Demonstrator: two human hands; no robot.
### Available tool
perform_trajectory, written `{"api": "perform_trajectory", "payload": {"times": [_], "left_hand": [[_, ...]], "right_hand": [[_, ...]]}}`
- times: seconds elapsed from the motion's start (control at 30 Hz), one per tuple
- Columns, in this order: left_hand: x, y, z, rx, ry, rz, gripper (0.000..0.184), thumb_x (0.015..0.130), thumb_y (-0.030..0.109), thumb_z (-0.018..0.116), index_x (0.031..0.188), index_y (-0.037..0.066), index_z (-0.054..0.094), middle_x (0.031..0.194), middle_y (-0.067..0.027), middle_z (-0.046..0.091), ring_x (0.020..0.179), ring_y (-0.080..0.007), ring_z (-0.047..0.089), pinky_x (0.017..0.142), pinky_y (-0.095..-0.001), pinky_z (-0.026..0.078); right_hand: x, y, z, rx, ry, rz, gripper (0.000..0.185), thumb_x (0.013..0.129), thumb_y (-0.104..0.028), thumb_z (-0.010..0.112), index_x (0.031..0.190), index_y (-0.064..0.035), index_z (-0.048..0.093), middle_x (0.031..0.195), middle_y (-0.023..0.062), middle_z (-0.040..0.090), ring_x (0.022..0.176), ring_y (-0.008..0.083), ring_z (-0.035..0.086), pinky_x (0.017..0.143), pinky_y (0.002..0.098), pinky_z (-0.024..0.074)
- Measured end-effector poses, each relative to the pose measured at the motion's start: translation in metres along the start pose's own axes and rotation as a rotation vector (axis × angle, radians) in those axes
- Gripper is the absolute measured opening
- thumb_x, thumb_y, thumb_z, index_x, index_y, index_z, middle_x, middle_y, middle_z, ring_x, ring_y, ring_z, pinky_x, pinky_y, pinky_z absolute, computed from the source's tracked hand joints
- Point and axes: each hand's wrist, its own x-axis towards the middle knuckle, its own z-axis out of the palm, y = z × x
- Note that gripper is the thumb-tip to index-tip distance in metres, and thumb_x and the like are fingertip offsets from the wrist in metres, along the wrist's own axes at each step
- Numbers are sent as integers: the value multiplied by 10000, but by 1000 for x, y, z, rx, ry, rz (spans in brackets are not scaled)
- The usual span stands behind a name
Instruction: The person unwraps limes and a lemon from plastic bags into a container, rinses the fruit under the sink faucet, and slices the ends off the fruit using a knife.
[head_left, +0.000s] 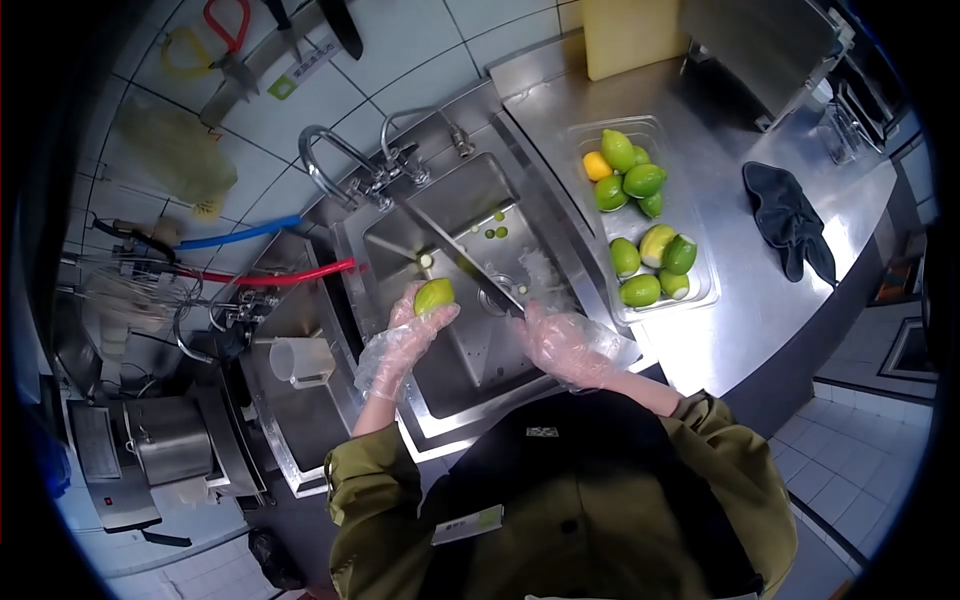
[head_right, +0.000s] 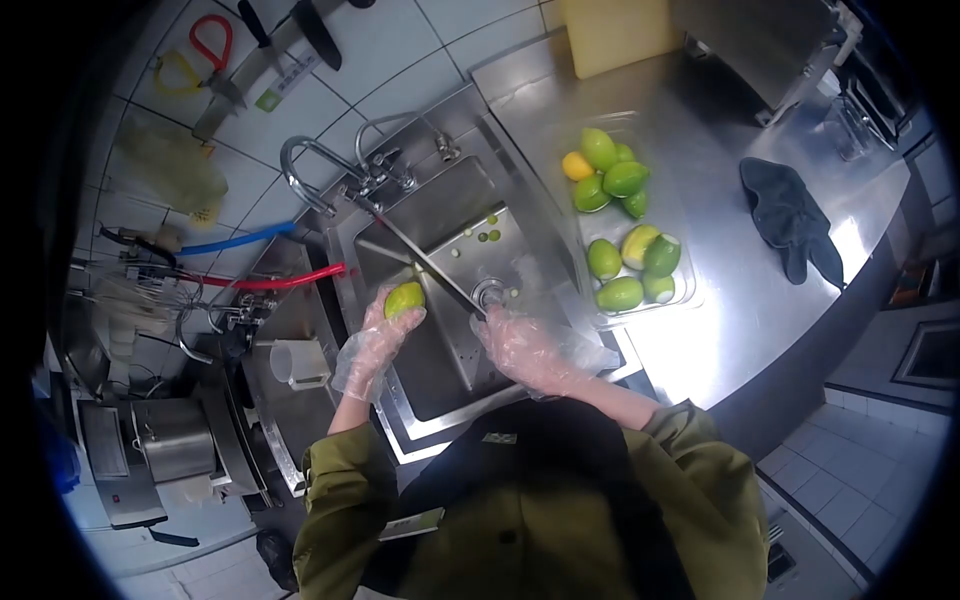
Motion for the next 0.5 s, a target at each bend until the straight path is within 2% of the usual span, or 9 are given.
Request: {"api": "perform_trajectory", "payload": {"times": [0.03,0.1,0.2,0.3,0.33,0.43,0.47,0.5], "left_hand": [[-3,-2,-4,93,29,35,529,654,261,720,1069,25,493,877,-91,585,802,-178,555,724,-297,442],[-3,-7,-8,83,-16,17,539,653,295,710,1060,14,495,868,-113,589,807,-195,560,729,-312,440],[-1,-17,-10,106,-39,9,539,652,304,702,1058,14,497,862,-129,597,808,-204,568,727,-323,440],[-5,-8,-10,177,-77,-25,535,645,281,708,1061,21,497,860,-137,602,805,-202,575,728,-325,444],[-8,-4,-8,207,-97,-41,534,641,272,711,1062,23,497,860,-140,604,804,-201,576,730,-325,446],[-18,-22,18,108,-158,328,512,612,217,734,1028,25,506,853,-127,607,784,-199,579,733,-322,453],[-24,-17,24,-67,-101,304,550,589,175,751,1053,35,491,917,-124,582,840,-205,563,763,-319,447],[-22,-21,22,-100,15,287,567,588,173,753,1068,43,481,939,-123,568,851,-206,556,767,-318,445]], "right_hand": [[0,-3,3,-9,-30,-36,265,836,-235,499,850,27,461,515,127,525,402,288,528,379,377,418],[0,-6,4,-36,-87,-112,246,838,-228,499,829,16,463,487,102,507,387,270,526,373,365,417],[2,-10,2,-35,-182,-137,222,823,-209,508,804,7,461,542,109,521,454,253,554,392,366,423],[-1,-5,19,-206,-183,-235,206,801,-194,519,813,8,480,649,157,549,558,245,579,457,369,443],[4,-4,25,-130,-168,-208,190,805,-174,500,812,14,477,618,152,543,551,263,575,464,377,443],[18,5,63,68,-83,-184,163,810,-138,468,798,25,469,567,147,534,550,303,572,487,396,446],[17,18,94,103,-39,-213,165,807,-140,473,787,24,467,580,152,534,564,306,576,496,398,450],[21,24,109,134,4,-253,168,805,-143,478,777,23,465,592,157,534,577,309,580,506,400,454]]}}
